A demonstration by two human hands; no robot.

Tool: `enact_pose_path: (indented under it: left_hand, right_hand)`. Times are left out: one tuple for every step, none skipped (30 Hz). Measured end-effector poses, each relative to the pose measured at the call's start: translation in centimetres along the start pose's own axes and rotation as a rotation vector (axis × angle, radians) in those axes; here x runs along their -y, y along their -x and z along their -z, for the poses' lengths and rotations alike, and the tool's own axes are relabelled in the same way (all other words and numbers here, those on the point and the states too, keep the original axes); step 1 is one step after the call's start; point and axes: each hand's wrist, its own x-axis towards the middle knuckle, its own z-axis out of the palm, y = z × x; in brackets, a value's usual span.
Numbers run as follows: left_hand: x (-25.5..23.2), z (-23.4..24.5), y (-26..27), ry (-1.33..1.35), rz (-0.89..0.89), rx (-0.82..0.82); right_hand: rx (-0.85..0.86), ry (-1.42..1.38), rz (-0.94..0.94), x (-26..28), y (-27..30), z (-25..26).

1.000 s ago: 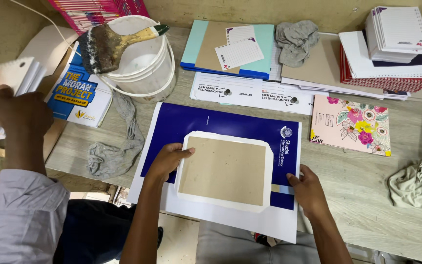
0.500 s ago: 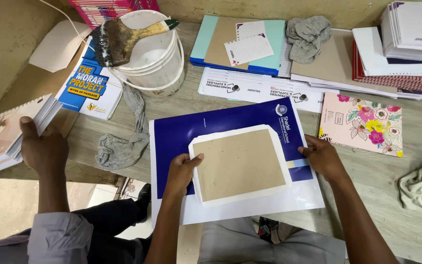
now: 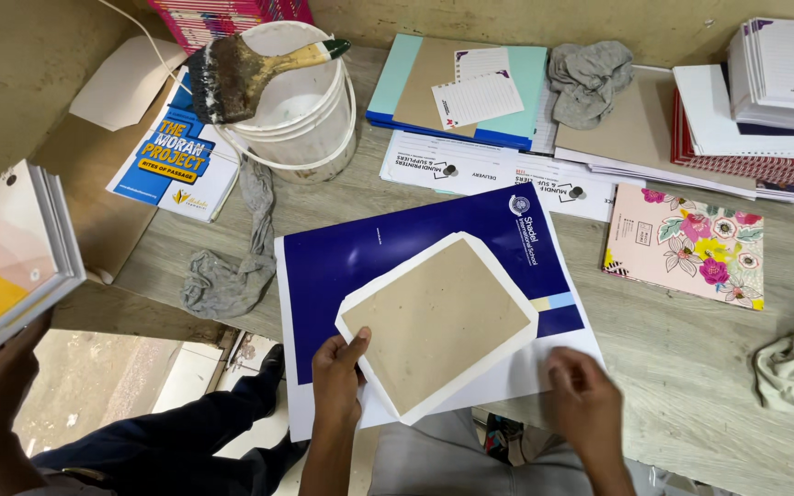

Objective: The person applies glue to the spine of a book using a brush, then wipes the edges with a cloth. They fold the cover flaps over the spine and press them down to secure the binding. The person repeats this process for multiple books, stacking the finished items on the table.

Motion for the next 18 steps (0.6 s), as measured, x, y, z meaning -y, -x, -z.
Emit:
enact_pose_path:
  left_hand:
    - [0.1, -0.3, -0.2, -0.006, 0.005, 0.0]
    - [0.2, -0.6, -0.3, 0.015, -0.01, 0.003]
    - [0.1, -0.7, -0.5, 0.029, -0.025, 0.008]
    - [0.6, -0.6, -0.4, 0.017, -0.02, 0.008]
    - [0.8, -1.0, -0.8, -0.013, -0.027, 0.014]
    - [0.9, -1.3, -1.1, -0.043, -0.034, 0.019]
    - [0.8, -1.1, -1.3, -0.039, -0.04, 0.018]
    - [0.7, -0.9, -1.7, -0.16, -0.054, 0.044]
    - [0.8, -0.6, -1.9, -0.284, -0.062, 0.071]
    - [-0.4, -0.7, -1.5, -0.284, -0.062, 0.069]
    - [-1.4, -0.7, -1.0, -0.349, -0.036, 0.11]
    - [-2.4, -0.7, -0.5, -0.414, -0.009, 0.152]
    - [-3.8, -0.5, -0.1, -0.418, -0.006, 0.149]
    - [-5.2, -0.3, 0.4, -0.676, -0.037, 0.162]
    - [-6.6, -0.1, 0.8, -0.929, -0.07, 0.173]
    - [-7.9, 0.3, 1.0, -0.929, -0.068, 0.169]
    - [-9.3, 0.6, 1.0, -0.967, -0.129, 0.102]
    - [-10.8, 0.9, 1.1, -1.004, -0.19, 0.034]
  right_hand:
    - [0.0, 0.0, -0.007, 0.9, 0.5, -0.9]
    - [0.166, -0.259, -0.12, 1.7, 1.0, -1.9]
    - [0.329, -0.525, -0.235, 2.5, 1.7, -3.0]
    - [0.327, -0.531, -0.246, 2.7, 2.4, -3.4]
    - [0.333, -0.494, -0.24, 3.4, 2.4, -3.8]
    - [0.338, -0.456, -0.234, 4.1, 2.5, -4.3]
    - [0.342, -0.457, -0.229, 3.9, 2.2, -4.3]
    - [0.331, -0.421, -0.204, 3.6, 1.8, -4.3]
    - [0.319, -0.383, -0.184, 3.3, 1.5, -4.2]
    - [0.321, -0.383, -0.184, 2.9, 1.2, -4.2]
    - [0.327, -0.42, -0.191, 2.4, 1.0, -4.2]
    - [0.334, -0.458, -0.198, 2.0, 0.7, -4.1]
    - [0.336, -0.459, -0.203, 2.0, 0.6, -3.9]
    - [0.32, -0.423, -0.221, 2.0, 0.6, -3.6]
    - [0.305, -0.385, -0.236, 2.1, 0.4, -3.2]
    - [0.309, -0.383, -0.236, 2.1, 0.7, -2.4]
    - [0.273, -0.33, -0.173, 2.5, 0.8, -1.7]
    - [0.237, -0.278, -0.108, 2.9, 0.9, -0.9]
